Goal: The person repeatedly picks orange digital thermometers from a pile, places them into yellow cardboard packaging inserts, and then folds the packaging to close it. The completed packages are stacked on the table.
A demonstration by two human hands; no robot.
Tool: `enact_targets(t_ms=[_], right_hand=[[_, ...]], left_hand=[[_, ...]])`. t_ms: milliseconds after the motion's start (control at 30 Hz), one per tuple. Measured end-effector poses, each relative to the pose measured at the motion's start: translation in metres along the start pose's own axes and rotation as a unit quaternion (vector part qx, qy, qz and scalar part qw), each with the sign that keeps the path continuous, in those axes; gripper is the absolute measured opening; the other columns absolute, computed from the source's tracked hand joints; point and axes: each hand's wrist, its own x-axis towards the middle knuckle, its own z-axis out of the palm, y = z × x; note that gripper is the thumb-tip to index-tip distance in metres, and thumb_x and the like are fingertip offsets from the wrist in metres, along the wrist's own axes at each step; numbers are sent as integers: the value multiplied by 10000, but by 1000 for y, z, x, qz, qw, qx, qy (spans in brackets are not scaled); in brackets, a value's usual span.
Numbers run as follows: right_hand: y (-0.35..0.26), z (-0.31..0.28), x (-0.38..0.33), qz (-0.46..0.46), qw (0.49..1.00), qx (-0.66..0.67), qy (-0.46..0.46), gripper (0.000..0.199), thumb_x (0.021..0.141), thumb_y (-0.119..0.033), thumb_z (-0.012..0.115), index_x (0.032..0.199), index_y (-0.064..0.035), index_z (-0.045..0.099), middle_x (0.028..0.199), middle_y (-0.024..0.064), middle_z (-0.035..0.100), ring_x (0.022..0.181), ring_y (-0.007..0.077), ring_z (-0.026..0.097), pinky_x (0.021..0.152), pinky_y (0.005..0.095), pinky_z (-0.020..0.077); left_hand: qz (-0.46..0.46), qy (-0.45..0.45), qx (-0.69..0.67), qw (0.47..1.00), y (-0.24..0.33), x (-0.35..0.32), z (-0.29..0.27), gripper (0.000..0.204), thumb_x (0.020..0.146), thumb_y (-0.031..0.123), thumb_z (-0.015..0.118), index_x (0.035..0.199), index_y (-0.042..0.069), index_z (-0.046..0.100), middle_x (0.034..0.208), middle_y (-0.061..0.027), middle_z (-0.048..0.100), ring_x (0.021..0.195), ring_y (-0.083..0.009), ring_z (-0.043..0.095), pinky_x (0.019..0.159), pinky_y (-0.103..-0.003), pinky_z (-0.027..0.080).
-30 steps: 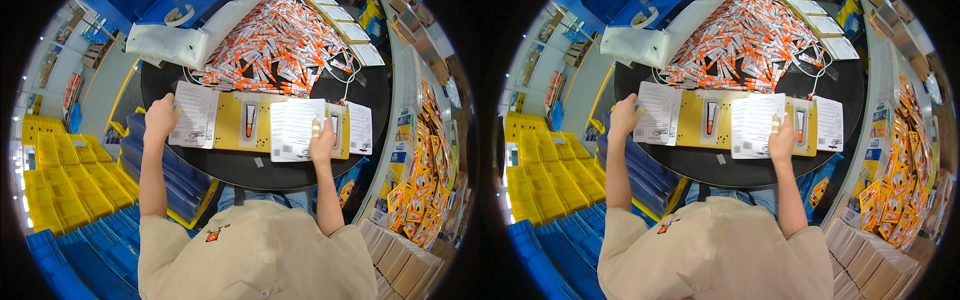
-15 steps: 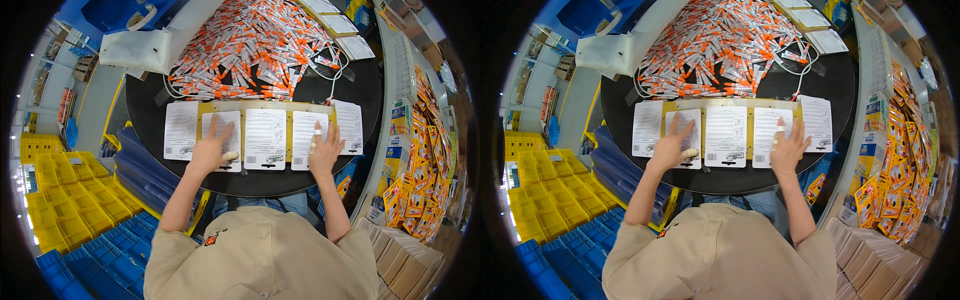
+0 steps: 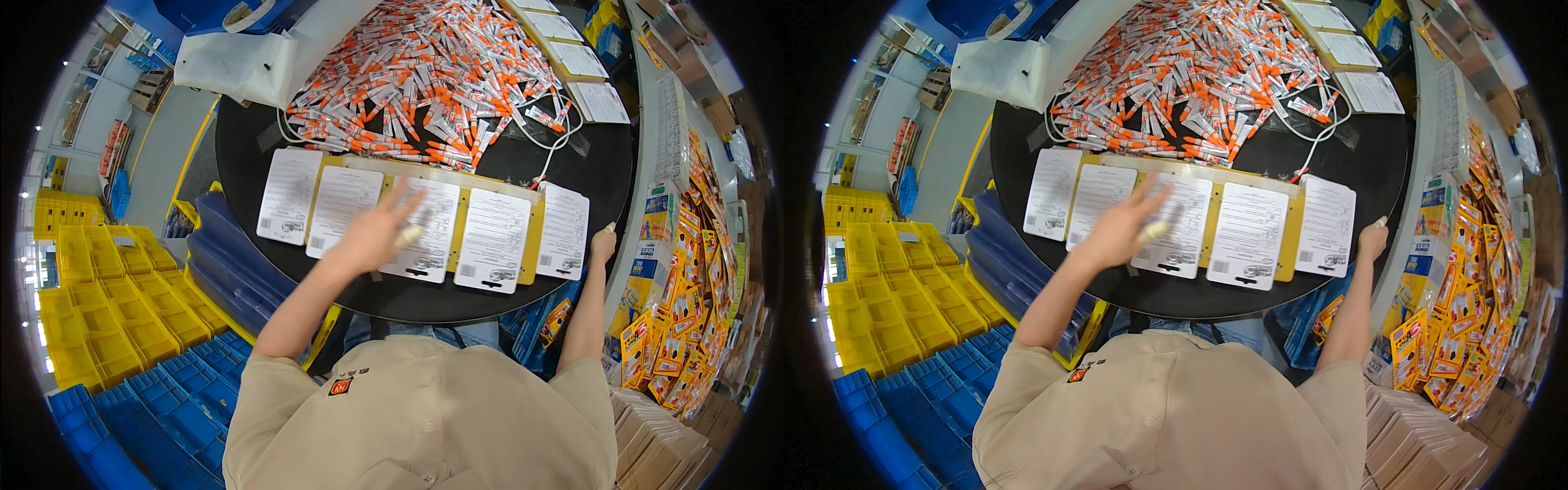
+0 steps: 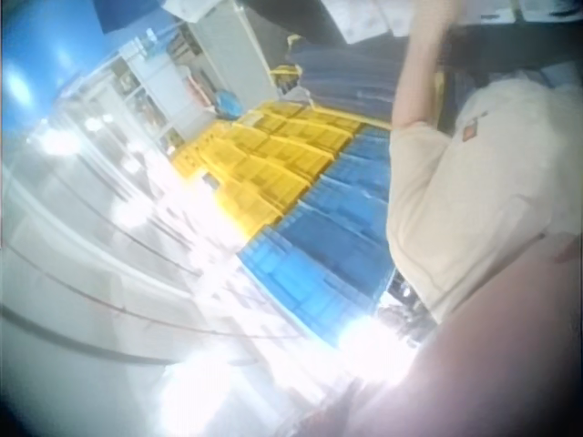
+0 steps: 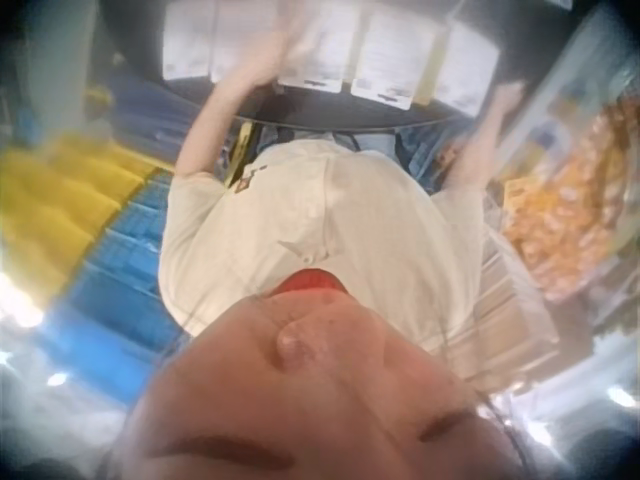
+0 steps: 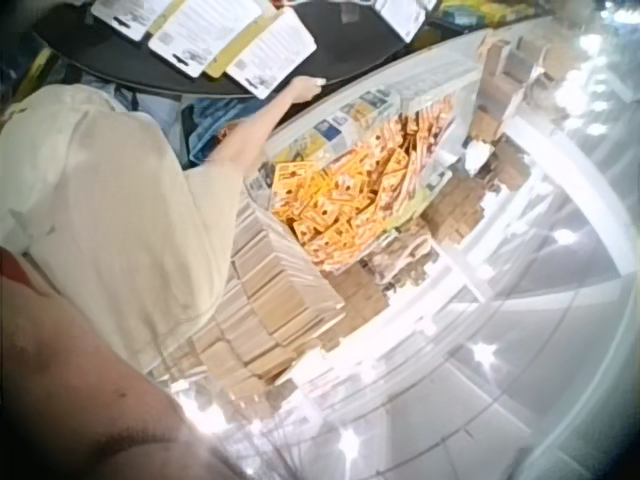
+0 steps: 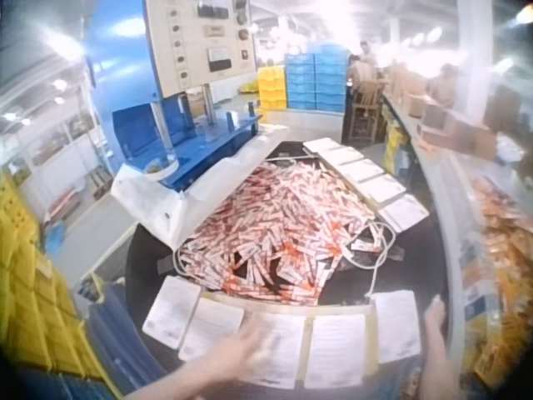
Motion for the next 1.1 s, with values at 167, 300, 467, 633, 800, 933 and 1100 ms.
enact_targets(t_ms=[167,300,467,633,800,933,1100], right_hand=[[17,-11,-129,0,997,69,25,563,990,-430,316,1067,80,542,1056,325,584,1004,494,531,876,504,423],[15,-27,-288,-65,984,166,3,490,1006,-368,354,1041,98,501,1038,322,563,949,445,551,807,441,444],[-6,-106,-375,46,776,244,-580,328,995,-269,413,969,11,582,629,99,614,491,166,605,449,247,475],[-47,-110,-293,-206,882,384,-182,186,958,-117,457,945,1,601,748,61,614,650,108,590,570,245,473],[-48,-51,-160,-79,988,112,65,496,948,-268,498,1325,44,418,1317,242,472,1217,416,414,1005,456,346],[-28,-29,-149,54,969,241,10,580,968,-381,435,1321,78,400,1270,294,499,1139,431,497,980,415,393],[-4,-15,-261,76,956,284,-3,632,990,-428,367,1271,138,404,1238,325,504,1076,428,528,950,412,412]], left_hand=[[-155,-136,-20,978,4,8,-7,688,896,334,569,1448,60,265,1476,-243,267,1214,-432,456,980,-447,413],[-139,46,-17,989,-38,-5,-34,690,881,289,599,1434,29,278,1447,-258,317,1144,-436,500,937,-442,436],[-104,197,-130,966,-31,-17,-48,406,869,158,610,1223,-9,500,1283,-205,501,1151,-391,492,913,-383,444],[-191,32,-374,907,14,-41,-38,181,893,44,529,1063,-14,551,880,-108,638,711,-169,637,665,-308,512],[-264,-94,-434,856,36,-61,-3,201,939,129,525,1051,-37,534,714,-109,632,648,-174,661,582,-292,522],[-343,2,-367,864,18,-74,9,167,880,92,558,985,-36,574,697,-130,655,613,-188,674,564,-308,526],[-413,140,-182,881,-45,-87,-2,254,749,35,608,993,-37,600,720,-223,653,674,-315,688,637,-385,532]])
